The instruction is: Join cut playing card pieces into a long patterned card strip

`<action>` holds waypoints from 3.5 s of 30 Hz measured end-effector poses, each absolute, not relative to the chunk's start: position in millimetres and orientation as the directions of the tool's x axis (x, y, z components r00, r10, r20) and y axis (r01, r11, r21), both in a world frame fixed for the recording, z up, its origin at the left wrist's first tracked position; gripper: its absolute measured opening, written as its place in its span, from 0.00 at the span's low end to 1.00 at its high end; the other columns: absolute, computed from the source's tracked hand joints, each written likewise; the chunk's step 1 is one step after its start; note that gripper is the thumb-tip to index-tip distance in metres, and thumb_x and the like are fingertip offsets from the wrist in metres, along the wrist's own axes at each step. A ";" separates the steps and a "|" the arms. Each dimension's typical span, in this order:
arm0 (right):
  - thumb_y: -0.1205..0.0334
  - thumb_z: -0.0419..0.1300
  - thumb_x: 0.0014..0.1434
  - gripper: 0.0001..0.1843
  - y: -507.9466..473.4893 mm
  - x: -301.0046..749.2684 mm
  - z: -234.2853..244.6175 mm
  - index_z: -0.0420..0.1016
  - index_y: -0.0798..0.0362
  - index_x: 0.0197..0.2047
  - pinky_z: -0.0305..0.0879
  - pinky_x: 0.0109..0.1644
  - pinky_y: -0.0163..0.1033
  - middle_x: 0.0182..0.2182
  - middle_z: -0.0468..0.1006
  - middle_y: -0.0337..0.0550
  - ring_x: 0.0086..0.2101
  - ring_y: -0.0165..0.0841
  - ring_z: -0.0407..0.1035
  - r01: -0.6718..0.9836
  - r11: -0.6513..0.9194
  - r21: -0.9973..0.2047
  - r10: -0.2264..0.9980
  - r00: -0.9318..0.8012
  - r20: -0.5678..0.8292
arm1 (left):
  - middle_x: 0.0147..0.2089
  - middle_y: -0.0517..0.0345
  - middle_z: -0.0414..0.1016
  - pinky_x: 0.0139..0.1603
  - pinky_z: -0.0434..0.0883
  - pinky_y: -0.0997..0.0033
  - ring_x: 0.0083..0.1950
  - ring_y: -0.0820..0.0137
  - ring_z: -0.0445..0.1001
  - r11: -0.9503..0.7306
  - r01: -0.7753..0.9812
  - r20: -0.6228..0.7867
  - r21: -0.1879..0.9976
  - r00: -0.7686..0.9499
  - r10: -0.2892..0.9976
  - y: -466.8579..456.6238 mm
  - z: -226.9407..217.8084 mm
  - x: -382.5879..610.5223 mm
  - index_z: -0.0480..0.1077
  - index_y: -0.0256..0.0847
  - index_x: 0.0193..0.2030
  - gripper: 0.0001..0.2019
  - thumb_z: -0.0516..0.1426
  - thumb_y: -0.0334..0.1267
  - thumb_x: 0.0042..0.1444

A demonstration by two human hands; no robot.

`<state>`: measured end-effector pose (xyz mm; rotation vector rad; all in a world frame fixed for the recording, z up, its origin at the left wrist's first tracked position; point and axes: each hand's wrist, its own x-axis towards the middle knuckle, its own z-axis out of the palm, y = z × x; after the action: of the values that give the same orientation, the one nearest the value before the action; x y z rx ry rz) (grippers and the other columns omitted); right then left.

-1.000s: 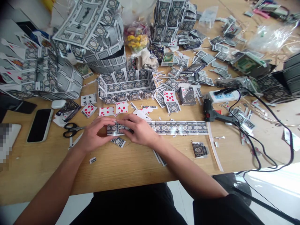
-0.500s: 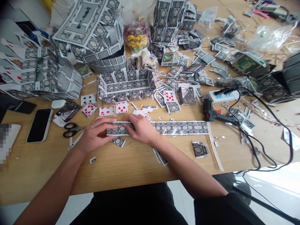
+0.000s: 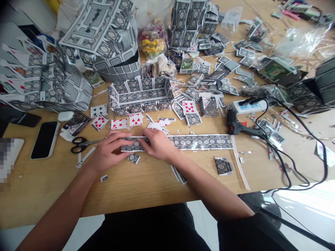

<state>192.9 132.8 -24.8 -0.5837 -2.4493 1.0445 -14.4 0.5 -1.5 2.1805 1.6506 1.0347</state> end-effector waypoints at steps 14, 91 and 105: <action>0.56 0.57 0.72 0.10 132.1 192.4 -20.0 0.77 0.52 0.45 0.70 0.45 0.42 0.39 0.84 0.47 0.38 0.37 0.78 0.182 0.574 -0.798 0.529 -0.826 0.192 | 0.58 0.52 0.81 0.60 0.77 0.51 0.58 0.58 0.76 -0.341 0.771 0.416 0.538 0.110 0.903 0.2 -6.0 -10.8 0.75 0.49 0.59 0.22 0.70 0.31 0.60; 0.54 0.60 0.68 0.13 154.8 203.1 -6.2 0.78 0.55 0.40 0.60 0.39 0.40 0.31 0.77 0.41 0.31 0.32 0.67 0.230 0.405 -0.885 0.466 -0.885 -0.017 | 0.60 0.49 0.83 0.63 0.78 0.58 0.56 0.59 0.83 -0.134 0.747 0.236 0.651 -0.032 0.971 -4.8 -3.0 -29.3 0.74 0.46 0.64 0.30 0.72 0.49 0.57; 0.53 0.61 0.69 0.13 153.8 199.7 -12.2 0.78 0.54 0.40 0.61 0.38 0.39 0.32 0.78 0.40 0.32 0.32 0.67 0.184 0.333 -0.925 0.450 -0.893 -0.016 | 0.51 0.52 0.84 0.49 0.82 0.62 0.43 0.64 0.84 0.031 0.495 0.019 0.869 -0.097 0.995 -8.2 -10.1 -23.2 0.72 0.48 0.68 0.35 0.73 0.45 0.55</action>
<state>199.7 153.8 -12.2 -0.5728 -2.3556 1.5853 -23.2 -8.2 -10.1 1.5283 1.6649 0.9869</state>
